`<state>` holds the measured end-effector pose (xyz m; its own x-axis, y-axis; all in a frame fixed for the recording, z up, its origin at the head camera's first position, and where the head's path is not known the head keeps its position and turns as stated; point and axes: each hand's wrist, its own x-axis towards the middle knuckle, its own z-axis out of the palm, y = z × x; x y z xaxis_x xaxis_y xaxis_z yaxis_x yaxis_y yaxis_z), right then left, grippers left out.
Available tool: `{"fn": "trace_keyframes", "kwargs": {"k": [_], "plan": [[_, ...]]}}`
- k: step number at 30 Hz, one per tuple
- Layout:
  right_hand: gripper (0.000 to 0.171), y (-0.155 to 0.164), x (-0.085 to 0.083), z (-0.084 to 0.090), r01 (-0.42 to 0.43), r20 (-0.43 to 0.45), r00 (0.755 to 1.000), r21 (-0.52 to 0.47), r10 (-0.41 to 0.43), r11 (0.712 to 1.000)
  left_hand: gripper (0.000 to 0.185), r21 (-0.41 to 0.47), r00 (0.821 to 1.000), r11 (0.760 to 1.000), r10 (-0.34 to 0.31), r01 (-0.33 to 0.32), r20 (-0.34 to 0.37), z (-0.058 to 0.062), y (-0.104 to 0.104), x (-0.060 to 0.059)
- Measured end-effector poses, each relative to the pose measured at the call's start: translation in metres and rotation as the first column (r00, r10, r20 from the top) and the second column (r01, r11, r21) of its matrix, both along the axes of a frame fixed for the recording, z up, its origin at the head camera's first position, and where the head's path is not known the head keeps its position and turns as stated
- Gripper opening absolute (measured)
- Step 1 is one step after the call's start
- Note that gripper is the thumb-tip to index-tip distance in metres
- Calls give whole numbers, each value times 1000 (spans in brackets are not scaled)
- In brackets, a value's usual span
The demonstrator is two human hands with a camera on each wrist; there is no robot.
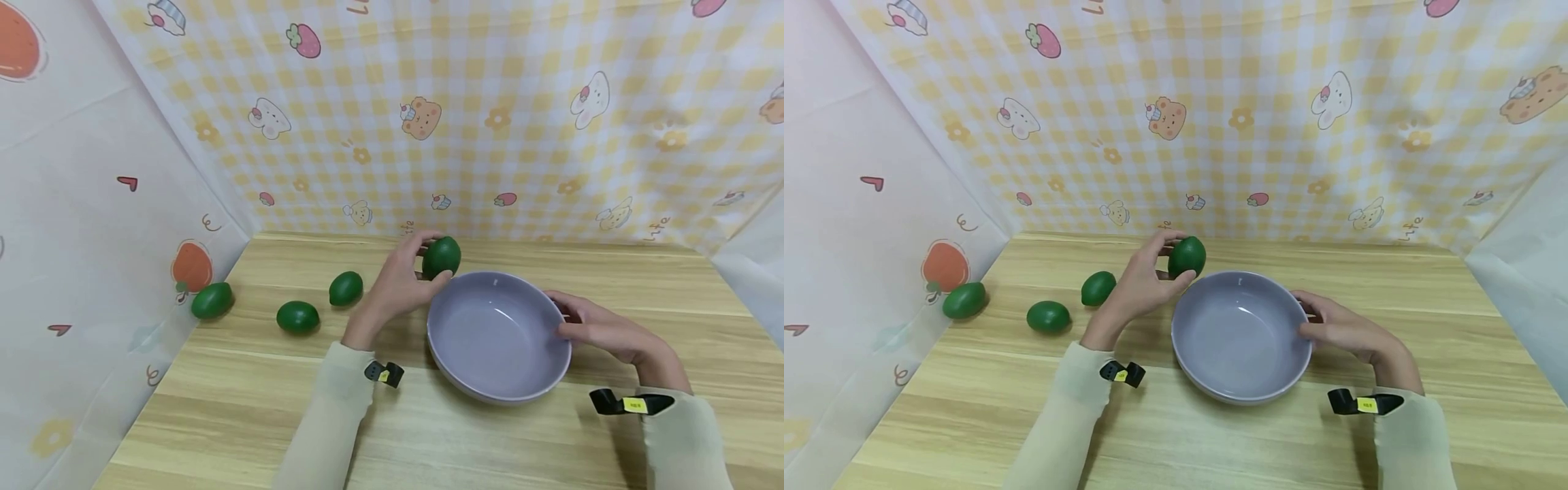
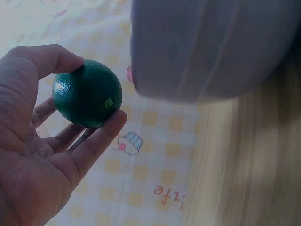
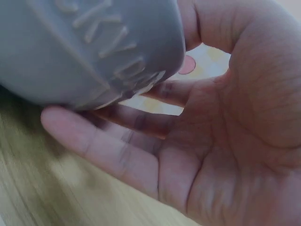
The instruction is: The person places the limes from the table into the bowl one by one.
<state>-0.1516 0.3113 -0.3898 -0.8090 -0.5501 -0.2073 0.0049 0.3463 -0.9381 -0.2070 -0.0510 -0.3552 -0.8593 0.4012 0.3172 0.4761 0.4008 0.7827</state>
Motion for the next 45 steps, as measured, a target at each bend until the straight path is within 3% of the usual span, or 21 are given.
{"fn": "trace_keyframes", "kwargs": {"k": [8,16,22,45], "plan": [[70,1,1,3,4,-6,1000,38,-4,999,58,0,999,1000,-26,26,42,1,13,3],[69,-1,1,3,-3,-8,1000,32,3,999,58,-5,999,999,-44,44,29,2,20,8],[70,-1,1,3,8,-9,1000,56,-8,998,57,-1,995,996,-95,95,32,1,30,13],[69,-3,2,4,11,-26,1000,65,-9,998,56,-144,988,977,-156,155,6,12,42,24]]}}
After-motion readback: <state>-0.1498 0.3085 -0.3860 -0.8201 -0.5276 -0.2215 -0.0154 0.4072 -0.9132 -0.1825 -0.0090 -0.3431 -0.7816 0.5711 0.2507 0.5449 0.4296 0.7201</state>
